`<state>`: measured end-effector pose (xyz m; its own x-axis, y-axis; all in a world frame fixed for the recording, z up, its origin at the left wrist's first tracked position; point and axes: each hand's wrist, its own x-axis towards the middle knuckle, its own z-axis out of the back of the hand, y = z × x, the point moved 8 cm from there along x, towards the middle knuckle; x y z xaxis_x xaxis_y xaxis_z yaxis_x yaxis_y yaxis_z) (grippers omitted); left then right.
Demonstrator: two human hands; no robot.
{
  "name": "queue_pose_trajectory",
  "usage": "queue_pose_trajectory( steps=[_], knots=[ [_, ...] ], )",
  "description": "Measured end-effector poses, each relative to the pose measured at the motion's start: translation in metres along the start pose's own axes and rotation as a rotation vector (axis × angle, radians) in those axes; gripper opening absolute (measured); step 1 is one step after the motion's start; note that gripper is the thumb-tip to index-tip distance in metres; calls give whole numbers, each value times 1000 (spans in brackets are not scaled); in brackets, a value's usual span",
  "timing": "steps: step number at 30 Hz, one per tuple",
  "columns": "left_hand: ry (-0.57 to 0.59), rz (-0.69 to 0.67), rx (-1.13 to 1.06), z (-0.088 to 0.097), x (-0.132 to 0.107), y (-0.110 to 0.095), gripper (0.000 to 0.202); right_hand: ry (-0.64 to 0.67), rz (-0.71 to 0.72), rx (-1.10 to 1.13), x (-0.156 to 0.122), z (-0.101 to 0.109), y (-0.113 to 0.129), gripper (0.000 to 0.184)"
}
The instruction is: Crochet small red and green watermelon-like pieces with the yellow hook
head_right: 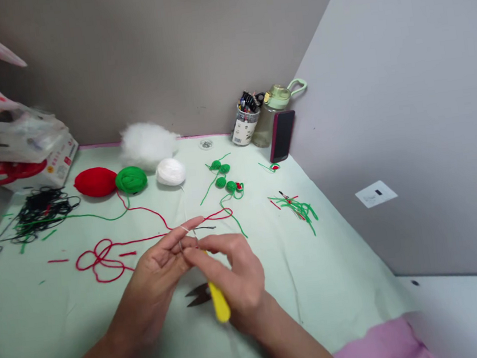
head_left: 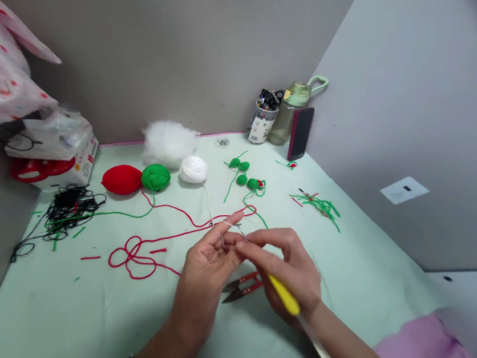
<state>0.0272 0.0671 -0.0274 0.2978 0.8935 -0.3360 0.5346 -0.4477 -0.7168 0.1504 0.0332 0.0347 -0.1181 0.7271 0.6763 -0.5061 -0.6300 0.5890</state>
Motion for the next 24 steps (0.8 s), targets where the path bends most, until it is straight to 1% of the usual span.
queue_pose_trajectory(
  steps=[1,2,3,4,5,7,9,10,12,14,17,21,24],
  knots=[
    [18,47,-39,-1,1,4,40,5,50,-51,-1,0,3,47],
    [34,96,-71,-2,1,7,40,1,57,-49,-1,1,3,46],
    [42,136,-96,-2,2,8,39,-8,23,-4,1,3,-1,43],
    [41,160,-108,-1,3,8,38,-61,-64,86,3,8,-9,36],
    [29,167,-110,2,3,7,36,-79,-149,189,5,11,-17,30],
    [-2,131,-85,7,5,2,31,-131,-287,389,9,14,-31,22],
    [1,70,-26,7,4,-3,28,-112,-368,538,11,10,-37,17],
    [16,43,6,6,4,-4,29,-85,-386,573,11,6,-38,16],
    [55,14,55,1,2,-4,32,-36,-395,575,11,0,-38,14],
    [72,16,79,-1,1,-1,34,-28,-394,562,10,-3,-38,12],
    [62,12,85,1,1,-2,36,-53,-426,609,8,-4,-42,13],
    [60,4,93,2,1,-5,36,-41,-461,665,5,-4,-48,14],
    [40,-5,119,3,0,-8,36,-40,-521,702,2,-6,-52,15]
  ],
)
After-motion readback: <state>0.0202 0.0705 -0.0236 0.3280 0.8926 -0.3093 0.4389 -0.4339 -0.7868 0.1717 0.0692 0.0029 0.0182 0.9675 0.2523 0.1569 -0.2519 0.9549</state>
